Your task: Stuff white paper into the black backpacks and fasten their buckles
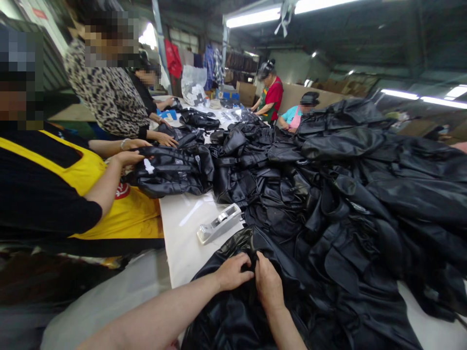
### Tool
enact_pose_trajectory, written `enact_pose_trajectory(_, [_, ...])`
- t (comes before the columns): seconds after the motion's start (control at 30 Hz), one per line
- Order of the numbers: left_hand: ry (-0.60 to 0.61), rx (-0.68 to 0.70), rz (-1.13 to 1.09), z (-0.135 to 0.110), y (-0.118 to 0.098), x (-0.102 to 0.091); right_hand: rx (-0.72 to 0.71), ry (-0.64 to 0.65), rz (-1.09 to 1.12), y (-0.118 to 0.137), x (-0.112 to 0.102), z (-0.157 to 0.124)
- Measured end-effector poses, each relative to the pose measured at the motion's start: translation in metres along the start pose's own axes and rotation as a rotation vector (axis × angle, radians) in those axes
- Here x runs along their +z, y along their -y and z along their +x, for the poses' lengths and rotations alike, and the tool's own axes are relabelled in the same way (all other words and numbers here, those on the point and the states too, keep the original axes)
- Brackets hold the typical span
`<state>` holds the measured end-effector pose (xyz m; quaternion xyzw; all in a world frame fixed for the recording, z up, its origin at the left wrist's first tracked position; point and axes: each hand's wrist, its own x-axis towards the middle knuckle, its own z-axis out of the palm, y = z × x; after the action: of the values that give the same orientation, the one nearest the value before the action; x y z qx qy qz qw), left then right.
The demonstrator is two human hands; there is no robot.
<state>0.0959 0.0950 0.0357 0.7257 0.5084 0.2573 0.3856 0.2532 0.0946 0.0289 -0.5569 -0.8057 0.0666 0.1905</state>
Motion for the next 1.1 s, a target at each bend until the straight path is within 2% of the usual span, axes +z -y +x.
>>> enact_pose_trajectory(0.07, [0.031,0.015,0.002,-0.002,0.001,-0.004,-0.087,0.026,-0.007,-0.010,0.000,0.004])
enact_pose_trajectory(0.17, [0.046,-0.015,0.042,-0.004,0.006,-0.006,-0.121,0.132,-0.019,-0.016,-0.007,0.014])
enact_pose_trajectory(0.27, [0.046,-0.064,0.088,0.001,0.009,-0.005,-0.113,0.197,-0.001,-0.014,-0.012,0.021])
enact_pose_trajectory(0.4, [0.117,-0.053,0.133,0.002,0.008,-0.009,-0.046,0.181,0.032,-0.012,-0.011,0.023])
enact_pose_trajectory(0.5, [0.321,0.096,0.199,-0.022,0.009,-0.015,-0.007,0.180,0.039,-0.017,-0.009,0.026])
enact_pose_trajectory(0.57, [0.505,0.270,0.314,-0.050,0.012,-0.017,0.041,0.174,0.040,-0.021,-0.009,0.033])
enact_pose_trajectory(0.6, [0.533,0.331,0.366,-0.065,0.014,-0.017,0.068,0.171,0.041,-0.021,-0.010,0.037])
enact_pose_trajectory(0.67, [0.491,0.324,0.400,-0.089,0.016,-0.017,0.115,0.172,0.047,-0.018,-0.013,0.046])
enact_pose_trajectory(0.77, [0.410,0.186,0.364,-0.105,0.015,-0.020,0.166,0.180,0.048,-0.006,-0.027,0.048])
enact_pose_trajectory(0.83, [0.379,0.130,0.332,-0.105,0.010,-0.024,0.198,0.153,0.069,-0.003,-0.042,0.038])
enact_pose_trajectory(0.9, [0.359,0.121,0.306,-0.103,0.005,-0.028,0.269,0.052,0.150,-0.010,-0.062,0.016])
enact_pose_trajectory(1.0, [0.344,0.125,0.275,-0.097,-0.006,-0.033,0.535,-0.112,0.324,-0.041,-0.094,-0.028])
enact_pose_trajectory(1.1, [0.291,0.123,0.217,-0.079,-0.026,-0.026,0.788,-0.133,0.397,-0.074,-0.116,-0.069])
